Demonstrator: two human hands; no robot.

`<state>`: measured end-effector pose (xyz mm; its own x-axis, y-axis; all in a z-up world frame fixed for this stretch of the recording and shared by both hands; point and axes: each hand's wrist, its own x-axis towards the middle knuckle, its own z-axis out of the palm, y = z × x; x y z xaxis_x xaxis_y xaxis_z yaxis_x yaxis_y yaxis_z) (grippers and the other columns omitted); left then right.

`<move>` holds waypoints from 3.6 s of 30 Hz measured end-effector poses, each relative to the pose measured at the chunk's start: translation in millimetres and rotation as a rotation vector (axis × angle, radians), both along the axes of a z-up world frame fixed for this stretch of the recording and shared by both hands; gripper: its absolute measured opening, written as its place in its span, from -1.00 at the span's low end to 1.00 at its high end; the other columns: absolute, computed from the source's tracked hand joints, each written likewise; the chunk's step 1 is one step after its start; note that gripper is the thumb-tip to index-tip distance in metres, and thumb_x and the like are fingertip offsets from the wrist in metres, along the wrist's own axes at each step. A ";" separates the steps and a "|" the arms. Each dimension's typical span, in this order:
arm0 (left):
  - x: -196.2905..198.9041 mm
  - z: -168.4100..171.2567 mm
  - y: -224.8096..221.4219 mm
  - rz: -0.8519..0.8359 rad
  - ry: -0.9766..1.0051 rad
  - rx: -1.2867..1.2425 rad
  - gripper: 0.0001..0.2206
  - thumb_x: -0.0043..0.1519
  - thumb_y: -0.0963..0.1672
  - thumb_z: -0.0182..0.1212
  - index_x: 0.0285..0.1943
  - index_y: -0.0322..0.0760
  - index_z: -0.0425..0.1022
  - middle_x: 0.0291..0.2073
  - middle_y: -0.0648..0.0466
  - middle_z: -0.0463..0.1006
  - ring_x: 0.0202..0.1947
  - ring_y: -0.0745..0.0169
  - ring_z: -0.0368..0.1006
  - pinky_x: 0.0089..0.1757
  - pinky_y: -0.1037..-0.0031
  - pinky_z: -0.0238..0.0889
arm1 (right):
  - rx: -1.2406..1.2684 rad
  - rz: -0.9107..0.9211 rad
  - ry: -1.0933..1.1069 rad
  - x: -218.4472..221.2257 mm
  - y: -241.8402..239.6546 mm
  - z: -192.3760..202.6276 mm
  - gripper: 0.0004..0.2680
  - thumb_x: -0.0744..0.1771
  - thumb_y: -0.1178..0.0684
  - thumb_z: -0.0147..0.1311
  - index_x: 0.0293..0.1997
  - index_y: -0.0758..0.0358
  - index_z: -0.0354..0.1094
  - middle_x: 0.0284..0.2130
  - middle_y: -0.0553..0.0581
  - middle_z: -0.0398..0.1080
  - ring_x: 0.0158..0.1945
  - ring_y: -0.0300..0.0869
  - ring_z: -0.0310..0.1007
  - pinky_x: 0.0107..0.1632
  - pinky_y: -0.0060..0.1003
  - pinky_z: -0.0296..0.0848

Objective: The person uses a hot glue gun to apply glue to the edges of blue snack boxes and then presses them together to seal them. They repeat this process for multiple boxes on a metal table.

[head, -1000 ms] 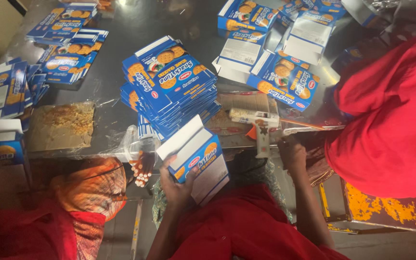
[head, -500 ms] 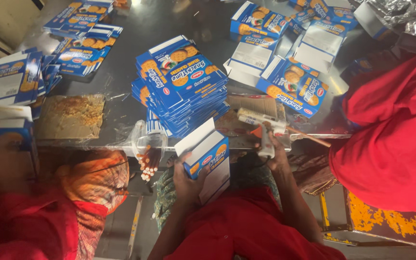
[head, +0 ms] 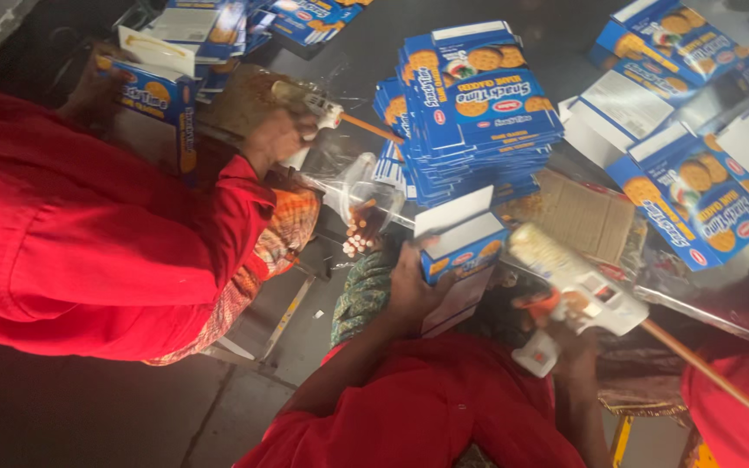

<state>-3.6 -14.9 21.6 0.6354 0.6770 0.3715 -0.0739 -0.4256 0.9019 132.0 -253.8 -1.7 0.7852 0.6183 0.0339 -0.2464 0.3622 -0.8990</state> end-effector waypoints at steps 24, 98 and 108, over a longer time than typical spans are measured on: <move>-11.5 5.1 -11.4 -0.086 -0.044 0.100 -0.44 0.16 -0.09 0.47 0.29 -0.19 0.26 0.05 -0.17 0.46 -0.01 -0.07 0.58 -0.09 0.25 0.51 | -0.334 -0.147 -0.053 -41.2 40.6 54.4 -0.79 0.30 0.22 0.14 0.03 0.29 0.42 -0.22 0.18 0.54 -0.16 -0.26 0.51 -0.21 -0.39 0.46; -22.7 15.1 29.3 -0.071 -0.074 0.226 -0.69 0.29 -0.13 0.28 0.21 -0.22 0.51 0.05 -0.07 0.63 0.02 -0.05 0.56 0.07 0.20 0.39 | 0.350 -0.249 -0.111 127.5 -4.9 -38.5 -0.60 0.44 -0.09 0.19 0.37 0.31 0.21 0.22 0.25 0.35 0.24 -0.02 0.45 0.29 -0.07 0.52; 69.6 23.8 89.3 0.022 0.044 0.673 -0.64 0.38 -0.12 0.13 0.36 -0.25 0.39 0.45 -0.14 0.30 0.51 -0.17 0.11 0.39 0.11 0.06 | 0.432 -0.358 0.290 129.3 -14.5 -47.7 -0.71 0.45 -0.13 0.09 0.18 0.26 0.29 -0.02 0.27 0.47 0.07 -0.04 0.52 0.11 -0.33 0.56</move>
<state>66.0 74.5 45.5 0.6482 0.3198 0.6911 -0.0281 -0.8969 0.4413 261.3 -268.2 -49.4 0.9556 0.2937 -0.0234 -0.2545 0.7826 -0.5682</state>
